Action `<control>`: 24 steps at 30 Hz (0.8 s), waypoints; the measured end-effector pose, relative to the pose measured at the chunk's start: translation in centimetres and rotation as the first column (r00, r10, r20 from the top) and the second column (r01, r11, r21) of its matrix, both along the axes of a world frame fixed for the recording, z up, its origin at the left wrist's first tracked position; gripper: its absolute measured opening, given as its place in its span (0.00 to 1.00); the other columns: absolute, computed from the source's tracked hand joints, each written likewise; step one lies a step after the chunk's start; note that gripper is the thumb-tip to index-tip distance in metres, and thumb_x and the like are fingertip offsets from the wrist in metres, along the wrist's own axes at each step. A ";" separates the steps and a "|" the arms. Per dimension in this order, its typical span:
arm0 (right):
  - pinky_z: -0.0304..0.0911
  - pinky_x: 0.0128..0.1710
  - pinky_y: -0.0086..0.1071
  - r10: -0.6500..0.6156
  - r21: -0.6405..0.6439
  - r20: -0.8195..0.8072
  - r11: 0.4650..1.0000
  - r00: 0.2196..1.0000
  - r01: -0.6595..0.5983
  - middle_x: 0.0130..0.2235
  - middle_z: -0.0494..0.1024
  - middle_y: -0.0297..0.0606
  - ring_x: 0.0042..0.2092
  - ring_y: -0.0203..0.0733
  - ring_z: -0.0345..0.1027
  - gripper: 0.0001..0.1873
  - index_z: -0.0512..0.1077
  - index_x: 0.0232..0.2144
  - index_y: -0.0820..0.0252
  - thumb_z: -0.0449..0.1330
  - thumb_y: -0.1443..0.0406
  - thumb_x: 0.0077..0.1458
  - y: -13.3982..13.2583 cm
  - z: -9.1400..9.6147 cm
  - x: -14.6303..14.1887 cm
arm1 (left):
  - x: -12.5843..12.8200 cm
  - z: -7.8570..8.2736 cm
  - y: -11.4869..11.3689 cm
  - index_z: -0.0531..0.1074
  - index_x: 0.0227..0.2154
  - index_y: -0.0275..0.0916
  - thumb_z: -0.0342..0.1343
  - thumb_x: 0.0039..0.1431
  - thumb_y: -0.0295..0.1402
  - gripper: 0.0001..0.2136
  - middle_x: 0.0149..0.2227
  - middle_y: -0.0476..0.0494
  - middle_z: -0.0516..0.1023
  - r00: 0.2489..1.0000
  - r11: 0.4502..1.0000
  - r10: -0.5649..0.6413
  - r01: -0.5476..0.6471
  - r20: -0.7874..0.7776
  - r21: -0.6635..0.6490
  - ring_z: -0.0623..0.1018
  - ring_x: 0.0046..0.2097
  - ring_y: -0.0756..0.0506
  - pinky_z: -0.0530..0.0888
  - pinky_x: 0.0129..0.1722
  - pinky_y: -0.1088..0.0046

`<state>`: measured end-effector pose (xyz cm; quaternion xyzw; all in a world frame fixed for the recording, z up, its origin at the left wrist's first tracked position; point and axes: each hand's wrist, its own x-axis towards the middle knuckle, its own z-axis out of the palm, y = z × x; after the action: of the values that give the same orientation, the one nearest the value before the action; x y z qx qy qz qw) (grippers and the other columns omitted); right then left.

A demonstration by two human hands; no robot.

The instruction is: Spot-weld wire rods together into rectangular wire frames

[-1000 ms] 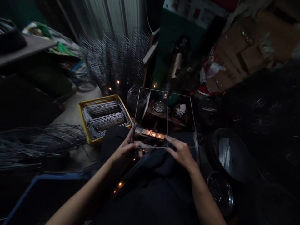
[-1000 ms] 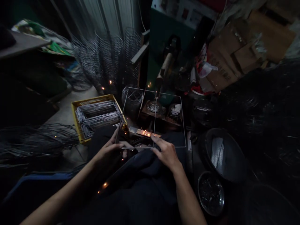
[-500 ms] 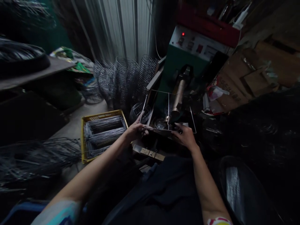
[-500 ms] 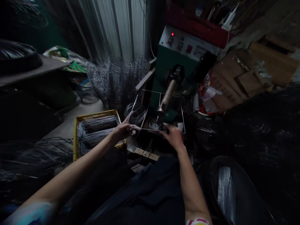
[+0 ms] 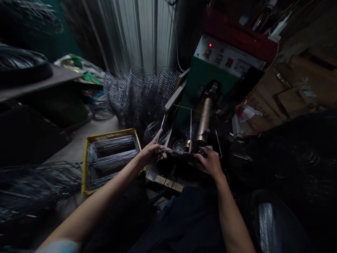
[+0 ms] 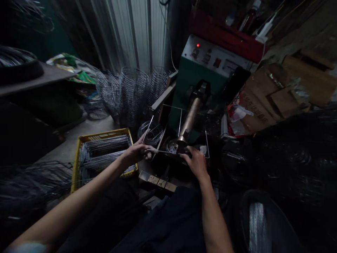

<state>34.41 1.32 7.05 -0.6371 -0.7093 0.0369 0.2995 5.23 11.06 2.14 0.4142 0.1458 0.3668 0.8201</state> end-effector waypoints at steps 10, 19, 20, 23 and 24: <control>0.62 0.55 0.44 -0.263 0.136 -0.087 0.953 0.961 0.273 0.51 0.75 0.51 0.53 0.54 0.69 0.25 0.74 0.50 0.63 0.59 0.52 0.58 -0.8 -0.5 3.9 | -0.3 -0.4 0.4 0.27 0.69 0.42 0.53 0.60 0.25 0.44 0.38 0.33 0.81 0.996 1.000 -0.010 0.012 -0.090 0.012 0.81 0.30 0.44 0.74 0.26 0.75; 0.62 0.21 0.29 -0.379 -0.337 -0.517 0.914 0.768 0.224 0.29 0.78 0.42 0.22 0.40 0.69 0.30 0.70 0.43 0.66 0.58 0.45 0.52 -8.9 -3.3 5.1 | -3.7 -1.4 -7.0 0.27 0.69 0.45 0.55 0.59 0.26 0.46 0.41 0.32 0.80 0.996 1.000 -0.022 0.020 -0.091 -0.016 0.81 0.37 0.40 0.75 0.31 0.71; 0.61 0.19 0.28 -0.378 -0.383 -0.546 0.906 0.747 0.179 0.28 0.77 0.40 0.20 0.39 0.68 0.30 0.69 0.44 0.65 0.58 0.45 0.52 -11.5 -4.2 4.4 | -4.5 -2.2 -8.4 0.27 0.69 0.49 0.57 0.59 0.26 0.47 0.44 0.33 0.79 0.994 0.998 -0.042 0.037 -0.102 -0.057 0.81 0.40 0.38 0.76 0.34 0.69; 0.57 0.18 0.26 -0.423 -0.500 -0.579 0.860 0.697 0.107 0.25 0.73 0.35 0.19 0.36 0.65 0.26 0.68 0.41 0.63 0.56 0.45 0.56 -20.1 -7.0 2.2 | -6.5 -4.2 -10.2 0.34 0.68 0.55 0.62 0.56 0.32 0.47 0.49 0.33 0.76 0.993 0.972 -0.043 0.016 -0.109 -0.236 0.80 0.41 0.40 0.76 0.37 0.66; 0.56 0.18 0.25 -0.442 -0.525 -0.584 0.845 0.681 0.098 0.25 0.73 0.35 0.19 0.34 0.64 0.24 0.68 0.40 0.62 0.55 0.46 0.58 -22.6 -7.7 1.4 | -6.9 -4.4 -10.0 0.39 0.68 0.54 0.62 0.56 0.35 0.44 0.50 0.32 0.76 0.993 0.953 -0.034 -0.002 -0.114 -0.304 0.80 0.39 0.41 0.76 0.36 0.66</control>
<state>35.82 -21.28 -0.61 -0.7290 -0.4128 0.3872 0.3850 -1.70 1.05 -2.27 0.3056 0.2449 0.3083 0.8670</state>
